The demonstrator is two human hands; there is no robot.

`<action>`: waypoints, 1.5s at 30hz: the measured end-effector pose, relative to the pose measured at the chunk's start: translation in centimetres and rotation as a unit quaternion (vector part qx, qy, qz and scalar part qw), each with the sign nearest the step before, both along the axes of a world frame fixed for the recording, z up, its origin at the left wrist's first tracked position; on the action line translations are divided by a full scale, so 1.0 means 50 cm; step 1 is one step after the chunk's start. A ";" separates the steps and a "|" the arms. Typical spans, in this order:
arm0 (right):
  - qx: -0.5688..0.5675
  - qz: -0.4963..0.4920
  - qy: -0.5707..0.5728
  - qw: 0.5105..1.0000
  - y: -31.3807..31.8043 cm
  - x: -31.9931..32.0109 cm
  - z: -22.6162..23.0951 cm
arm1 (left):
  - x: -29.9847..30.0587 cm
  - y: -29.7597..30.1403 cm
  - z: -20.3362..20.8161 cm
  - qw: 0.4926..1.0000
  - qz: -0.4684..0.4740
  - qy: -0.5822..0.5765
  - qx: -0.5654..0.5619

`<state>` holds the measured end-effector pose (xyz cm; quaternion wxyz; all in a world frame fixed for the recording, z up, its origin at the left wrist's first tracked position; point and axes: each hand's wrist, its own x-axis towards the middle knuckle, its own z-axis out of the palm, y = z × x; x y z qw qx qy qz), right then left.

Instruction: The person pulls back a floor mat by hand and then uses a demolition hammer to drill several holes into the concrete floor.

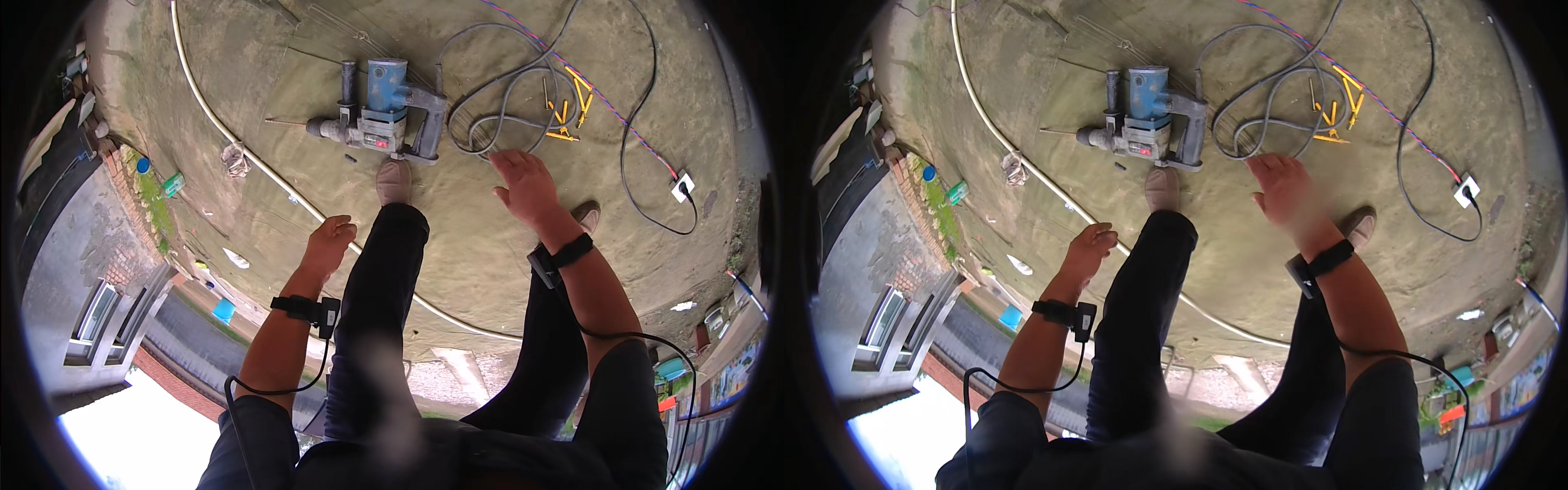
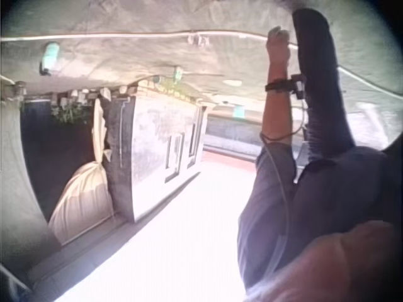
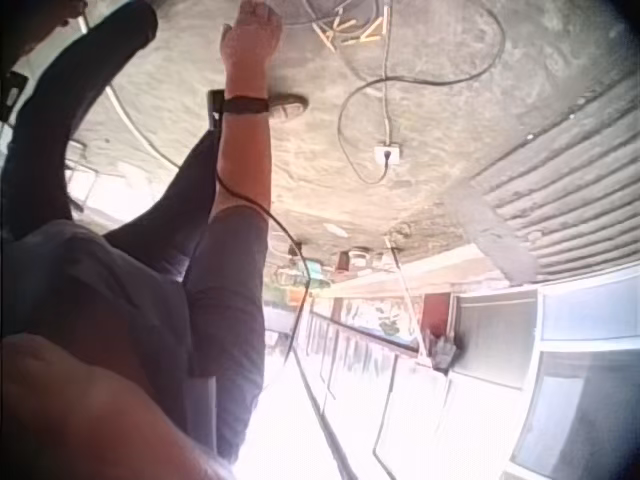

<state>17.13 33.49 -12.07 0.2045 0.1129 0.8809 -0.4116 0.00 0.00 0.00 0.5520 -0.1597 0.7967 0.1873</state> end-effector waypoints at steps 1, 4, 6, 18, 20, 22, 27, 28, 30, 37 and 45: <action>-0.001 0.021 0.008 1.000 0.004 -0.007 -0.010 | 0.030 -0.022 0.018 0.999 0.030 0.009 -0.020; 0.115 0.114 0.084 0.983 -0.192 -0.157 -0.060 | -0.080 -0.190 0.085 0.995 0.074 0.003 -0.061; 0.213 0.223 0.102 0.946 -0.216 -0.231 -0.115 | -0.047 -0.263 0.060 0.988 0.136 0.025 -0.065; 0.247 0.313 0.116 0.910 -0.227 -0.285 -0.240 | 0.130 -0.430 0.017 0.950 0.303 -0.060 -0.045; 0.245 0.347 0.058 0.903 -0.227 -0.287 -0.234 | 0.140 -0.432 0.017 0.957 0.279 -0.064 -0.040; 0.258 0.384 0.033 0.886 -0.225 -0.295 -0.230 | 0.142 -0.439 0.007 0.957 0.281 -0.061 -0.025; 0.249 0.367 0.061 0.894 -0.231 -0.288 -0.243 | 0.139 -0.467 0.003 0.946 0.322 -0.043 -0.021; 0.249 0.355 0.081 0.897 -0.236 -0.285 -0.242 | 0.142 -0.469 0.004 0.944 0.326 -0.042 -0.024; 0.253 0.336 0.104 0.901 -0.235 -0.278 -0.244 | 0.140 -0.463 -0.006 0.945 0.325 -0.041 -0.021; 0.245 0.305 0.123 0.912 -0.238 -0.269 -0.239 | 0.171 -0.501 -0.008 0.949 0.312 -0.022 0.041; 0.202 0.312 0.105 0.922 -0.231 -0.275 -0.232 | 0.218 -0.535 -0.042 0.971 0.226 0.015 0.079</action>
